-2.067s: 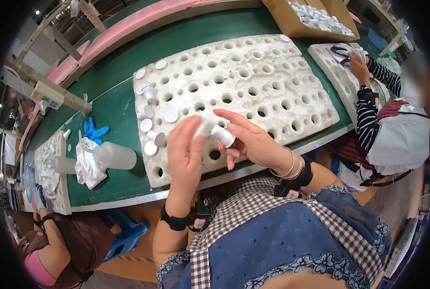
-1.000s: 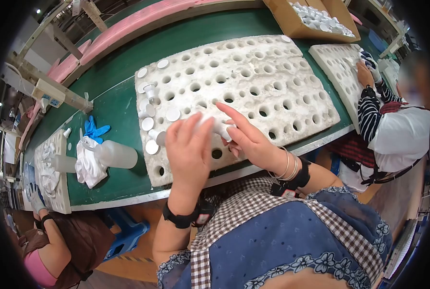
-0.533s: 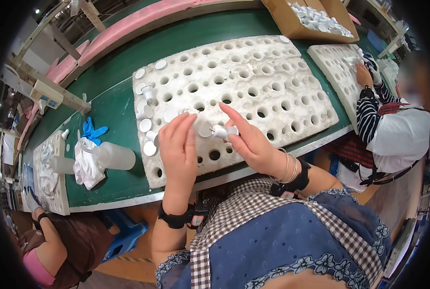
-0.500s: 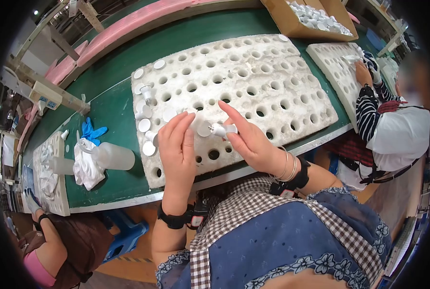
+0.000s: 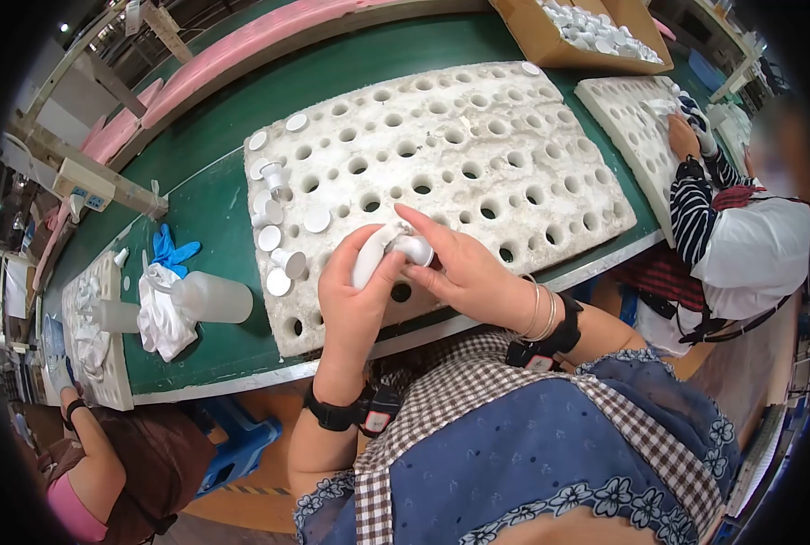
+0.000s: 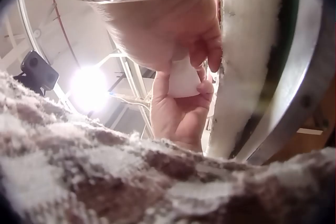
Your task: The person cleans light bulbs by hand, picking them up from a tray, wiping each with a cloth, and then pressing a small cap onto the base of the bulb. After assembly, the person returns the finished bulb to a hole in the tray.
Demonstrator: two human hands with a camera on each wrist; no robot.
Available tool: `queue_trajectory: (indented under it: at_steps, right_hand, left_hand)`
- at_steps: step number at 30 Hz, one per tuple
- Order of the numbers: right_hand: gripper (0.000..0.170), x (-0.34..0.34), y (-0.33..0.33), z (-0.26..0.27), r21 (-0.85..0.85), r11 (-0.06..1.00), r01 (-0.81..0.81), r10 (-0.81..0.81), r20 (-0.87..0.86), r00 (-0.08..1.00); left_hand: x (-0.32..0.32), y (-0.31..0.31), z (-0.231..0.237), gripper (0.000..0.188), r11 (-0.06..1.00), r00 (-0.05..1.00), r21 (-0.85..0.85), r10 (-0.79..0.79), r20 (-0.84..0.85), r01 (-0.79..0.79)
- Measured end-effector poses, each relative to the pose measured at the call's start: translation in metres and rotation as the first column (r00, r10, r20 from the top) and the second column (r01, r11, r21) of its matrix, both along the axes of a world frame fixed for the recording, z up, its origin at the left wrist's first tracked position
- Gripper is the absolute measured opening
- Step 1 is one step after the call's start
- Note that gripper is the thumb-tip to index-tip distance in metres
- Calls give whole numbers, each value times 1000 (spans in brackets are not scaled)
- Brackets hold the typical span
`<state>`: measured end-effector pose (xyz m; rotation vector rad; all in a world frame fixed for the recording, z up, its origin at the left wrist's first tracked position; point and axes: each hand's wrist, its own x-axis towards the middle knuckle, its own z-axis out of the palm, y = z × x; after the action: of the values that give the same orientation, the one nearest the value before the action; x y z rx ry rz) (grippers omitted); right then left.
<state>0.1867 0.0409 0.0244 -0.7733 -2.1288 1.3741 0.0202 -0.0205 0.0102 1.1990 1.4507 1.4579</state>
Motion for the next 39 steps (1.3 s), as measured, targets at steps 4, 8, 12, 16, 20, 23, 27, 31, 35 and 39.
queue_trajectory:
  at_steps: [4, 8, 12, 16, 20, 23, 27, 31, 35, 39]
  right_hand:
    - [63, 1, 2, -2, 157, 984, 85, -88, 9, 996]
    - [55, 0, 3, -9, 174, 979, 106, -99, -47, 994]
    - [51, 1, 5, -11, 73, 991, 113, -111, -36, 993]
    - [53, 2, 6, -10, -183, 980, 82, -97, -73, 993]
    - [55, 2, 7, -21, 8, 997, 74, -73, -99, 992]
    - [55, 2, 8, -19, -149, 987, 65, -82, -108, 991]
    - [42, 6, 10, -16, -596, 799, -77, -92, -247, 965]
    - [39, 4, 12, -21, -756, 635, -157, -179, -342, 923]
    - [38, 3, 10, -24, -842, 488, -229, -207, -367, 907]
    - [46, 8, 12, -14, -870, 311, -383, -221, -458, 861]
  left_hand:
    - [-4, -4, 2, 30, 997, 972, 2, 69, 226, -71]
    - [4, -7, 2, 32, 930, 666, 362, 233, -708, 59]
    - [-2, 2, -6, 29, 956, 541, 292, 228, -810, 35]
    - [-15, 7, -12, 30, 958, 621, 280, 260, -739, -67]
    - [1, -6, 8, 28, 941, 525, 331, 249, -813, 67]
    - [-1, -3, 3, 31, 965, 551, 248, 160, -819, 88]
    - [-21, 3, -3, 33, 949, 655, 300, 291, -697, -103]
    - [-11, -7, 10, 31, 922, 661, 386, 308, -685, -29]
    - [5, -5, 10, 32, 932, 547, 321, 181, -817, 171]
    - [-16, 8, -12, 34, 934, 582, 355, 305, -754, -31]
